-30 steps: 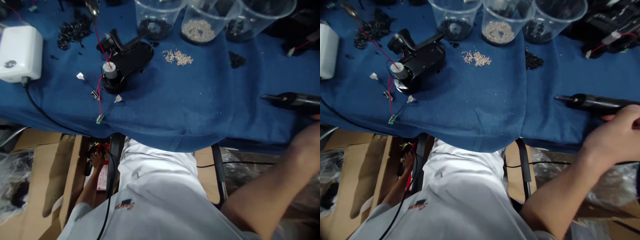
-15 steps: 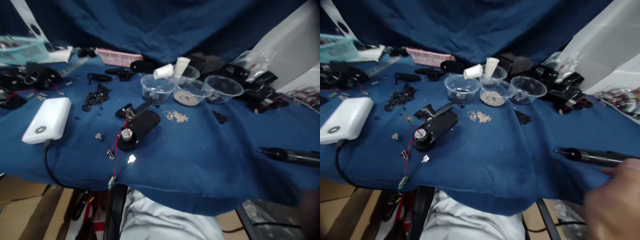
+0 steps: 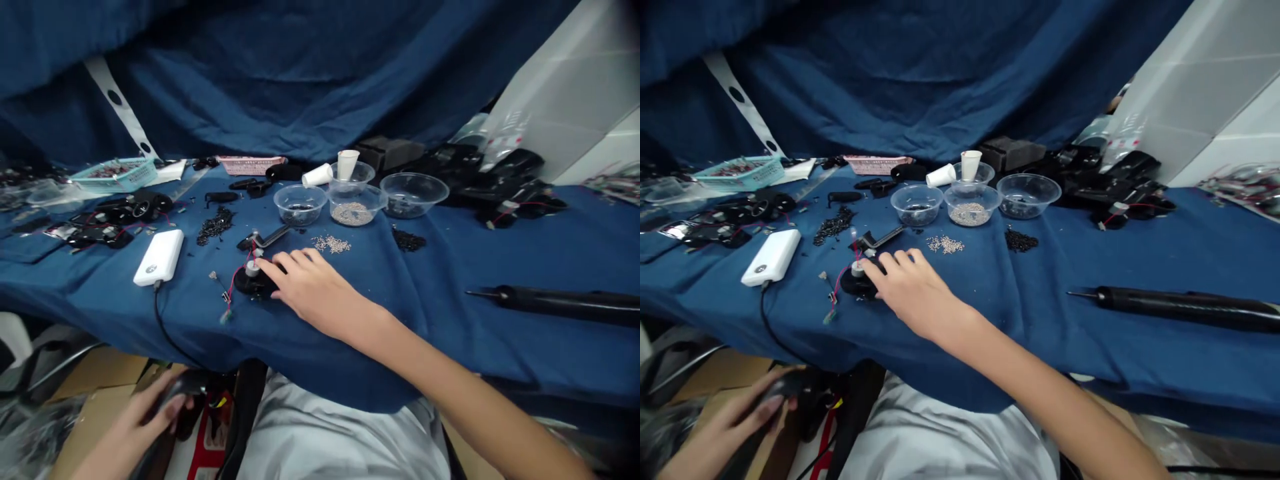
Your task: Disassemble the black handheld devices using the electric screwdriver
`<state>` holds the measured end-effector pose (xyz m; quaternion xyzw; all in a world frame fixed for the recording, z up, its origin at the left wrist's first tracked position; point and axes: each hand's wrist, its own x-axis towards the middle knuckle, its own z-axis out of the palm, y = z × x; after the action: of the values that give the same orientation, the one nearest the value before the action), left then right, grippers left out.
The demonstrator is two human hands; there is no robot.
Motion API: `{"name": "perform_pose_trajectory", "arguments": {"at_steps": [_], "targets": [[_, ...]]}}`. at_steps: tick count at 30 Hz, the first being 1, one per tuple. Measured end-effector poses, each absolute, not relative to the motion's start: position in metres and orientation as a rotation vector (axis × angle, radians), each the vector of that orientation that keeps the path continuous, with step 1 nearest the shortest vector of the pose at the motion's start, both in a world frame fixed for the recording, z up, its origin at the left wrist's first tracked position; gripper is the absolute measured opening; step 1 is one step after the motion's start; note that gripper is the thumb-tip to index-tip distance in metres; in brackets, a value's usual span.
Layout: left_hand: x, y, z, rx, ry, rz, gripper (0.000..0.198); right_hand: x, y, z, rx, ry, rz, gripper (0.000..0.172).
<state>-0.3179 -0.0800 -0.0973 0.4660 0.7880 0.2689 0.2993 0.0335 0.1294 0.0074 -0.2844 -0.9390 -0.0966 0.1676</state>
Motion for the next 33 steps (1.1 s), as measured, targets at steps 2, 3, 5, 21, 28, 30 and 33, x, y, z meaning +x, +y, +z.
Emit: {"name": "perform_pose_trajectory", "arguments": {"at_steps": [2,3,5,21,28,30,33], "targets": [[-0.307,-0.07,-0.069,1.19,1.891,0.93,0.069,0.055,0.121,0.0,-0.895,-2.658,-0.308,0.037],[-0.294,-0.062,-0.058,1.166,1.775,1.063,0.068,0.068,0.116,-0.005,-0.947,-2.636,-0.315,0.029],[-0.257,-0.042,-0.04,1.074,1.567,1.347,0.069,0.096,0.105,-0.014,-1.042,-2.583,-0.339,0.025],[-0.133,0.026,0.028,0.825,1.275,1.839,0.049,0.133,0.055,0.021,-0.81,-2.236,-0.472,0.022],[-0.109,0.067,0.073,1.097,0.896,1.997,0.049,0.094,0.081,-0.016,-0.579,-2.552,-0.375,0.013],[-0.102,0.076,0.075,1.132,0.831,1.974,0.047,0.095,0.089,-0.023,-0.603,-2.533,-0.296,0.02],[-0.093,0.086,0.068,1.115,0.759,1.915,0.045,0.099,0.094,-0.021,-0.656,-2.396,-0.038,0.021]]}}
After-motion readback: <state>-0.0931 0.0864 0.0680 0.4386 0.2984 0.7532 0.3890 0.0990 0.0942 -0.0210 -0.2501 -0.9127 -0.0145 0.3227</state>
